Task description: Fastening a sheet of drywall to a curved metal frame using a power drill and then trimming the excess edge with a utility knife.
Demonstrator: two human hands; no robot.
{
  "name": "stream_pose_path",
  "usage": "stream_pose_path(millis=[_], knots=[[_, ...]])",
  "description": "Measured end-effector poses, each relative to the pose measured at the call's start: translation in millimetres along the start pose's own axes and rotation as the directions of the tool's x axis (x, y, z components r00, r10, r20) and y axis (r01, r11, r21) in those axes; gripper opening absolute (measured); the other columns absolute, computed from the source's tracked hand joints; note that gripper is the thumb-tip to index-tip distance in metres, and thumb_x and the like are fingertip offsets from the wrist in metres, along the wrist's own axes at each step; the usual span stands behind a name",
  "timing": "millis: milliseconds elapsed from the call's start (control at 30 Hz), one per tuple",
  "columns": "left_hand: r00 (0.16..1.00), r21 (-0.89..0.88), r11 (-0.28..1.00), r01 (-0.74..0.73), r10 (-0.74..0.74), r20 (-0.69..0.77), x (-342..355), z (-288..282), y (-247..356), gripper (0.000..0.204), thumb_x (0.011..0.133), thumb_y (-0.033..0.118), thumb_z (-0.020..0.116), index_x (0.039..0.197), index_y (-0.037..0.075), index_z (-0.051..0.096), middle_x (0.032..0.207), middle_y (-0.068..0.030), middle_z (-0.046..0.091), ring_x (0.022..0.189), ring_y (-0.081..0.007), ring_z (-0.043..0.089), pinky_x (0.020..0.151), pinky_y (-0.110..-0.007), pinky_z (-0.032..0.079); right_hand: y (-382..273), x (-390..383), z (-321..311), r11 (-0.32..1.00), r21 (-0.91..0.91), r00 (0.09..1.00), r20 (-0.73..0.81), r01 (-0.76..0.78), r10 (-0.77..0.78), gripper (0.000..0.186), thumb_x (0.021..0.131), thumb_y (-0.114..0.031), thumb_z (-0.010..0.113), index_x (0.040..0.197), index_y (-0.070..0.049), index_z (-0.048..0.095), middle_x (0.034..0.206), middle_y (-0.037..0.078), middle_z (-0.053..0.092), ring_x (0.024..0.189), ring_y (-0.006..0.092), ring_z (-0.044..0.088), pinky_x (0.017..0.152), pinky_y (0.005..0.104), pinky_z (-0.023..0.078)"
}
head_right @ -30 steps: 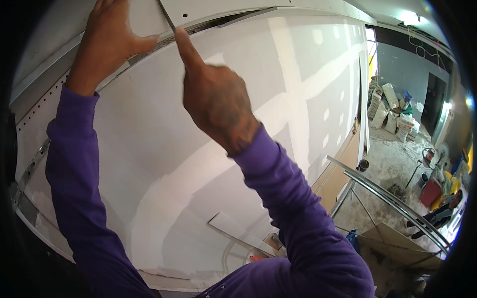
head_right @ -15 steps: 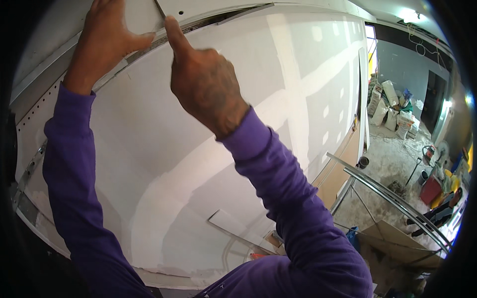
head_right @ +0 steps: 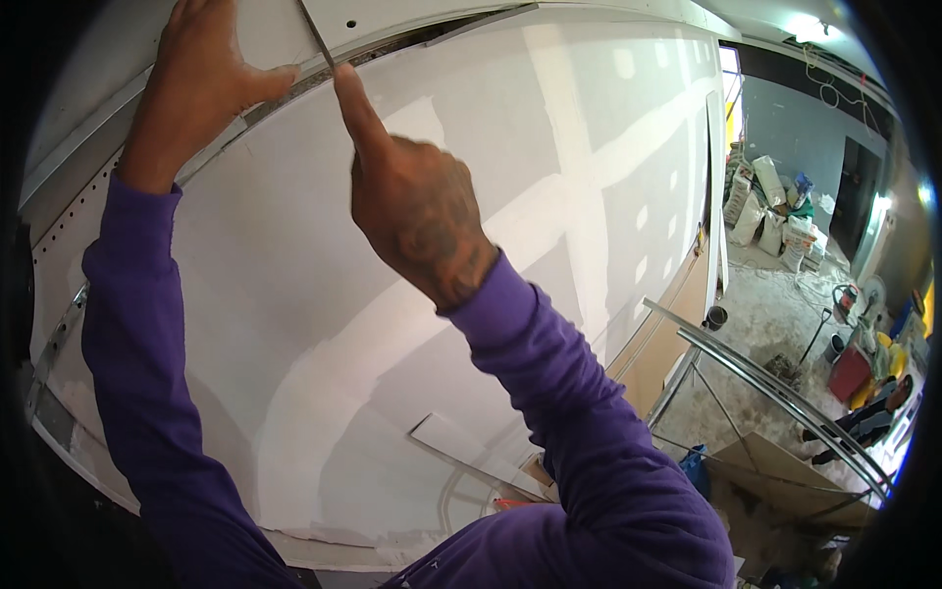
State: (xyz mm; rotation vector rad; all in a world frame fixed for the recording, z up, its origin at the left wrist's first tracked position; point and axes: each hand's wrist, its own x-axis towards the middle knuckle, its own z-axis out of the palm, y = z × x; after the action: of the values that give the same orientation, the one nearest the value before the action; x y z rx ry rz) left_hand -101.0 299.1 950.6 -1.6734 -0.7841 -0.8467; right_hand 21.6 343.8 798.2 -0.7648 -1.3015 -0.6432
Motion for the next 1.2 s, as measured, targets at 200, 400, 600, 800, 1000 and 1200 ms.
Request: stream_pose_path(millis=[200,400,600,800,1000,1200], knots=[[0.983,0.033,0.982,-0.186,0.186,0.006,26.5,33.3,-54.0,0.092,0.063,0.026,0.089,0.133,-0.016,0.047,0.137,-0.0317,0.048,0.137,-0.0446,0.043,0.118,-0.046,0.038,-2.2,17.6,9.0,0.999,-0.015,0.998,-0.057,0.032,-0.033,0.061,0.097,-0.002,0.059,0.155,-0.012,0.041,0.054,0.015,0.055,0.047,0.0331,0.059,0.047,0.0423,0.047],[0.997,-0.058,0.997,-0.052,0.049,-0.057,0.6,2.4,4.3,0.089,0.062,0.025,0.089,0.131,-0.015,0.049,0.131,-0.0291,0.051,0.131,-0.0418,0.047,0.115,-0.044,0.041,4.3,-7.5,0.1,0.998,-0.044,0.999,0.013,-0.034,0.034,0.06,0.097,-0.004,0.059,0.155,-0.01,0.041,0.053,0.013,0.055,0.046,0.032,0.058,0.047,0.0419,0.047],[0.998,-0.036,0.999,-0.039,0.037,-0.041,3.6,-3.7,2.5,0.086,0.063,0.024,0.089,0.129,-0.015,0.05,0.129,-0.0273,0.051,0.128,-0.04,0.048,0.113,-0.043,0.042,0.5,22.1,15.4,0.999,-0.035,0.999,-0.052,0.016,-0.018,0.065,0.097,-0.004,0.06,0.157,-0.01,0.037,0.053,0.012,0.055,0.045,0.0312,0.057,0.048,0.0427,0.047],[0.999,-0.044,0.998,-0.052,0.052,-0.008,5.3,14.0,-24.9,0.088,0.064,0.025,0.089,0.13,-0.015,0.048,0.128,-0.0266,0.05,0.127,-0.0396,0.048,0.112,-0.043,0.042,-6.9,-1.5,11.7,0.999,0.015,0.999,-0.044,-0.031,0.032,0.068,0.097,-0.001,0.059,0.16,-0.012,0.034,0.061,0.013,0.058,0.049,0.0302,0.059,0.05,0.042,0.048],[0.955,-0.041,0.969,-0.245,0.234,-0.179,17.1,17.8,-27.5,0.082,0.069,0.025,0.086,0.141,0.004,0.055,0.13,-0.0165,0.058,0.124,-0.0359,0.054,0.107,-0.044,0.046,-12.6,-20.6,-3.2,0.989,-0.052,0.986,0.083,-0.142,0.146,0.069,0.098,0.004,0.056,0.161,-0.013,0.033,0.064,0.012,0.059,0.052,0.0278,0.06,0.051,0.0389,0.049],[0.999,0.007,0.999,-0.035,0.035,0.004,4.8,-7.2,1.5,0.086,0.063,0.026,0.09,0.128,-0.013,0.051,0.123,-0.0258,0.053,0.123,-0.0389,0.051,0.109,-0.043,0.044,-7.0,-47.6,0.8,0.993,0.036,0.993,0.035,-0.113,0.112,0.069,0.097,0.004,0.058,0.16,-0.014,0.035,0.062,0.012,0.058,0.05,0.0273,0.059,0.05,0.0391,0.048]])
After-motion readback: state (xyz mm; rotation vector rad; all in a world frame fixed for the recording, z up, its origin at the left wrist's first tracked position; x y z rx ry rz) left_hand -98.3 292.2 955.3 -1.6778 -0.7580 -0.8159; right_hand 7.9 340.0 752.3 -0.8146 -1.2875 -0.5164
